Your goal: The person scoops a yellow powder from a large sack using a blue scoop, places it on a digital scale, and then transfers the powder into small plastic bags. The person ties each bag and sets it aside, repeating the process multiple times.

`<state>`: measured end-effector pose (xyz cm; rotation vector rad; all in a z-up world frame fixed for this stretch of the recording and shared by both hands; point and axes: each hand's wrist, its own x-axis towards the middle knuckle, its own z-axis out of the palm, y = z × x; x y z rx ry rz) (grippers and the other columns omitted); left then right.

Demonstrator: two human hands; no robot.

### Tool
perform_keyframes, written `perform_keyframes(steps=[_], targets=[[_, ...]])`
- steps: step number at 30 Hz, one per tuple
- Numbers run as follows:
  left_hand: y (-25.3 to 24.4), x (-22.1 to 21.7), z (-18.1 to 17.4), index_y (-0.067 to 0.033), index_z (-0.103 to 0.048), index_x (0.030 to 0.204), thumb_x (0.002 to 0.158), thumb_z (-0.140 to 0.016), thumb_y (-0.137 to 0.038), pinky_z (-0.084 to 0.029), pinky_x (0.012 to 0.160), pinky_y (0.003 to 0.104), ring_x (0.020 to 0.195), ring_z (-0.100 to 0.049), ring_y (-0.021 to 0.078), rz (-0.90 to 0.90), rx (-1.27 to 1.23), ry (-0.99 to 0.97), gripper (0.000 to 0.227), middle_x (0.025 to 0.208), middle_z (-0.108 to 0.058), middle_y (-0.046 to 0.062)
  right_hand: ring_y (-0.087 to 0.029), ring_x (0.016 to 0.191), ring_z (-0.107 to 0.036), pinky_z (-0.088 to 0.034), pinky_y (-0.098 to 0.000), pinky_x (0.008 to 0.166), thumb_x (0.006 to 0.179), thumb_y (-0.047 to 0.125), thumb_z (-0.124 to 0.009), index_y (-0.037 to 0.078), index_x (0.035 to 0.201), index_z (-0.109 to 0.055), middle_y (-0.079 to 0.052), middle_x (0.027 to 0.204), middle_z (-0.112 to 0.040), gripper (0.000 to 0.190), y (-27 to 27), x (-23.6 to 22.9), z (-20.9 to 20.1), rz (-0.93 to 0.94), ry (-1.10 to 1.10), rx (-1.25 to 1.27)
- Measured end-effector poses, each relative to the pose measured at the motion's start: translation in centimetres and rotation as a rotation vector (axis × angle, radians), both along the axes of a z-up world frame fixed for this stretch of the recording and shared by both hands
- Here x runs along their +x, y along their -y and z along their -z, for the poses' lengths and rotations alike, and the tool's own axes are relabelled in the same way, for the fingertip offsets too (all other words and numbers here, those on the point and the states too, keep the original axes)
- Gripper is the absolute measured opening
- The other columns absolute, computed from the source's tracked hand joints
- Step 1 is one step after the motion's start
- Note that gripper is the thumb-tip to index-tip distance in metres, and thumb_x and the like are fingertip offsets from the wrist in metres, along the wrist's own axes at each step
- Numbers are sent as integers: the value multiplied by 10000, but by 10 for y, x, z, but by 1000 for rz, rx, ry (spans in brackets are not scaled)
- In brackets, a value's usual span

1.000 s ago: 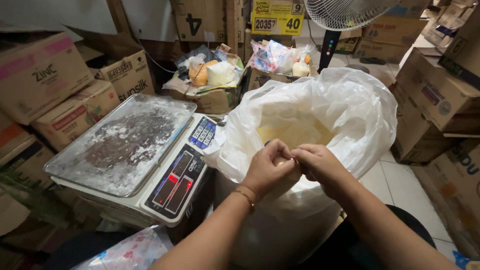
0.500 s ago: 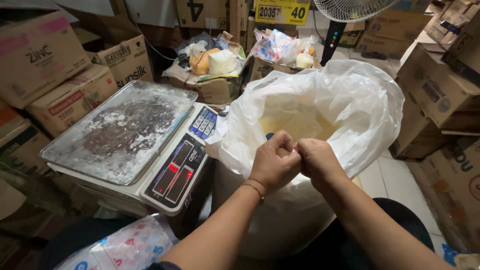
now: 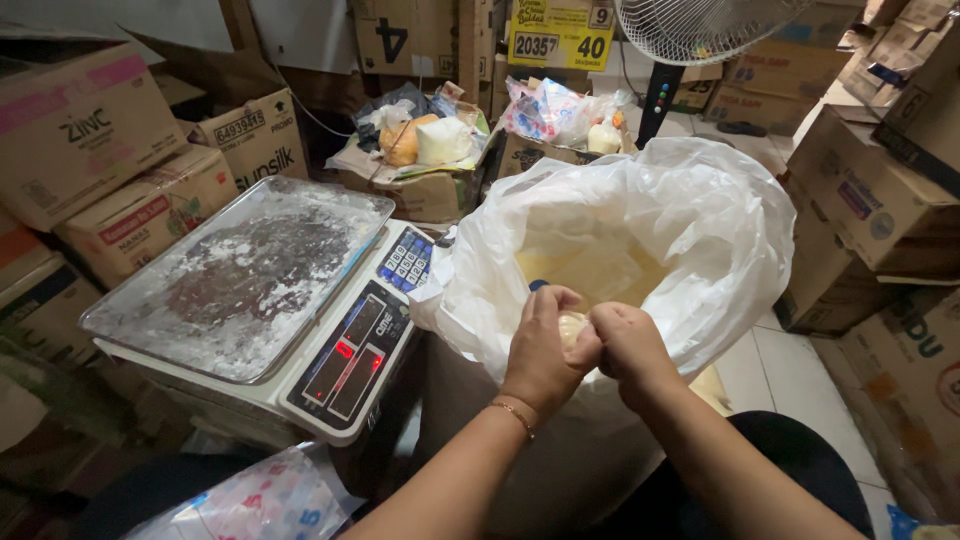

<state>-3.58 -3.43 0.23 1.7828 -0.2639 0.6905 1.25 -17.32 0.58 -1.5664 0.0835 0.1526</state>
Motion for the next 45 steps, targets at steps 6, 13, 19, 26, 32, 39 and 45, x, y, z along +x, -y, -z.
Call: perform_keyframes(steps=[6,13,19,26,32,39,45], targets=[[-6,-6,7,-68,-593,1239,878,-706,-405,-547,917,415,1049,-685,352,102,53,-99,506,1142,-690,189,-123,437,-410,-309,-283,403,860,133,-539,96,703,-572,-12,591,-506,165,4,-1,2,4,-25,11],[-26,-17,4,-88,-528,1255,677,-875,-439,-544,903,417,1072,-693,350,213,158,-220,760,1132,-711,172,-118,467,-450,-344,-295,418,870,124,-542,81,719,-616,-12,619,-531,174,3,-4,-1,33,-26,56],[-23,-18,7,-115,-511,1261,639,-905,-347,-542,898,430,1091,-682,361,175,162,-259,772,1140,-717,160,-137,448,-389,-287,-309,404,884,132,-551,77,728,-587,-25,616,-495,169,1,-3,-3,27,-13,13],[-29,-13,8,-151,-555,1280,685,-880,-345,-549,891,409,1059,-704,341,142,124,-259,706,1126,-732,136,-93,495,-422,-333,-273,451,910,154,-546,87,741,-621,2,629,-520,197,-6,-9,-22,-35,158,-40],[-29,-14,-11,-155,-610,1274,771,-823,-228,-581,877,361,1012,-742,271,299,-56,-244,551,1090,-753,83,-97,565,-415,-337,-272,500,1006,224,-591,69,782,-530,-10,673,-486,279,4,-25,-55,-53,402,-74],[-11,-16,-28,-165,-587,1361,769,-822,-90,-550,999,356,1184,-645,302,260,44,14,642,1273,-620,122,-191,855,-620,-529,-362,751,992,494,-480,93,1139,-563,-85,1075,-619,435,24,-50,-83,71,-53,119],[11,-8,-48,-239,-574,1389,614,-880,-82,-471,1094,424,1327,-530,398,242,385,366,849,1417,-513,184,-296,897,-724,-597,-471,803,885,643,-454,31,1239,-575,-179,1167,-668,718,63,-64,-94,-66,-446,366]])
